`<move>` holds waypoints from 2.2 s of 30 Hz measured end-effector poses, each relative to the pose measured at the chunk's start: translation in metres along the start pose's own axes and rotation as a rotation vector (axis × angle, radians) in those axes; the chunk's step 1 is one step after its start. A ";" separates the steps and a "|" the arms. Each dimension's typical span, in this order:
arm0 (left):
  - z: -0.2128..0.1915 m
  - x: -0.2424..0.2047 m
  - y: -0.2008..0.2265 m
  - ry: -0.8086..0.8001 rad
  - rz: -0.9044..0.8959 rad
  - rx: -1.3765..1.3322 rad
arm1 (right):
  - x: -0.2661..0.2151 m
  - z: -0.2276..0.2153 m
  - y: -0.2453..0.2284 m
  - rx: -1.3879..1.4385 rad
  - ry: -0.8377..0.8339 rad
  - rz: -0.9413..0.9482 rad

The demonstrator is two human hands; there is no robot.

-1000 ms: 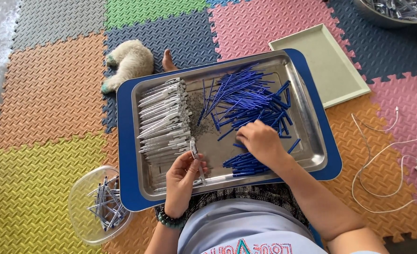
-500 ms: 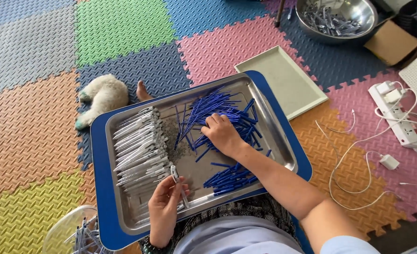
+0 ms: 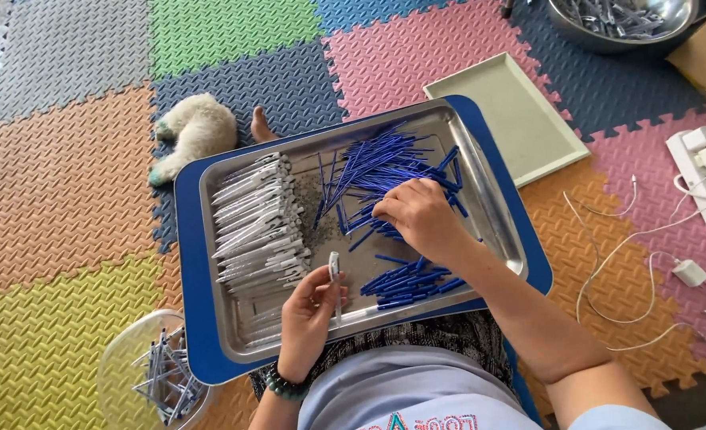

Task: Assembling pens by manually inserting blue ink refills into white pen barrels on a metal tray.

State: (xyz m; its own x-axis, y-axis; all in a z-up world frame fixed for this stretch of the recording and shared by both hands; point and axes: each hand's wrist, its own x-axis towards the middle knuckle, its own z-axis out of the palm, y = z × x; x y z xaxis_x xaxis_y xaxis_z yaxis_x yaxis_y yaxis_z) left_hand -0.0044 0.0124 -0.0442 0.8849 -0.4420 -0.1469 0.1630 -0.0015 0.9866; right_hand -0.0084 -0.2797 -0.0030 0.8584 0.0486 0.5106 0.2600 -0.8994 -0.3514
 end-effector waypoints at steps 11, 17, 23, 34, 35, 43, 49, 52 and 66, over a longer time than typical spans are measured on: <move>0.003 -0.001 0.004 -0.034 0.024 0.065 | -0.003 -0.006 -0.015 -0.131 -0.001 -0.163; 0.007 -0.002 0.014 -0.060 0.058 0.237 | 0.003 -0.019 -0.024 -0.171 -0.062 -0.228; 0.010 -0.002 0.008 -0.088 0.053 0.211 | 0.007 -0.015 -0.032 -0.137 -0.021 -0.331; 0.007 -0.002 0.006 -0.100 0.051 0.180 | 0.005 -0.018 -0.042 -0.064 -0.078 -0.314; 0.008 -0.002 0.007 -0.100 0.048 0.168 | 0.005 -0.018 -0.042 -0.031 -0.104 -0.315; 0.005 -0.001 0.001 -0.101 0.132 0.116 | 0.002 -0.021 -0.049 0.388 -0.243 -0.200; 0.000 -0.006 -0.011 -0.004 0.173 0.026 | -0.010 -0.009 -0.011 0.105 -0.037 -0.050; 0.001 -0.004 -0.015 0.034 0.178 0.017 | -0.031 0.015 0.009 -0.080 -0.105 0.019; 0.013 0.000 -0.028 0.039 0.255 0.183 | -0.058 0.048 -0.001 0.009 -0.255 0.124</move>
State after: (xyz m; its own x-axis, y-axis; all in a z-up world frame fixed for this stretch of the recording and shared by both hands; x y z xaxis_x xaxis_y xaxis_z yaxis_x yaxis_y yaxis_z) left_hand -0.0148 0.0004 -0.0711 0.9037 -0.4144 0.1078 -0.1444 -0.0578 0.9878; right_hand -0.0372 -0.2606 -0.0696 0.9671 0.0473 0.2500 0.1492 -0.9013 -0.4066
